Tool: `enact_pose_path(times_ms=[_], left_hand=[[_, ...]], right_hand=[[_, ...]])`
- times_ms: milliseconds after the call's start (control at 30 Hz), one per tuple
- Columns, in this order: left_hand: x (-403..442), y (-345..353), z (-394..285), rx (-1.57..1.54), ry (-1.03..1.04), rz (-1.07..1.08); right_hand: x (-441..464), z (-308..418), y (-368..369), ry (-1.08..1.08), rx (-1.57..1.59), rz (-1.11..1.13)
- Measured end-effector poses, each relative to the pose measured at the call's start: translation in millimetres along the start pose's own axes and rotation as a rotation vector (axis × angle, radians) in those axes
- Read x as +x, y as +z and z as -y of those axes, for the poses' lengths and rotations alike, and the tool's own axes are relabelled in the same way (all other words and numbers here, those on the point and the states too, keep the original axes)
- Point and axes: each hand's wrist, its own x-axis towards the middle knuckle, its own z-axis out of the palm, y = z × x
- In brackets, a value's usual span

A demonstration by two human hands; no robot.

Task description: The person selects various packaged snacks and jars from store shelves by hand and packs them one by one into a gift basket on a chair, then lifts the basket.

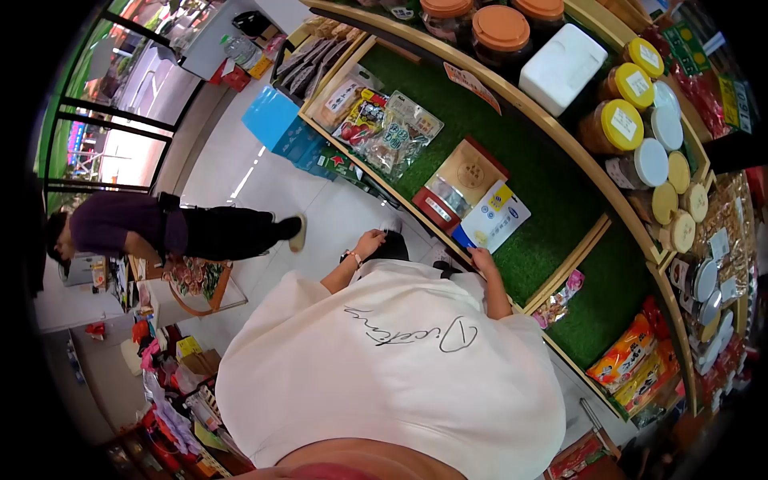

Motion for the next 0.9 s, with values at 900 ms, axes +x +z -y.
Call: enact_pose_path(times_ms=[900], left_hand=[[331.4, -227.0, -162.0, 0.511, 0.103, -0.123]], right_hand=[[218.3, 299.0, 289.7, -0.224, -0.056, -0.045]])
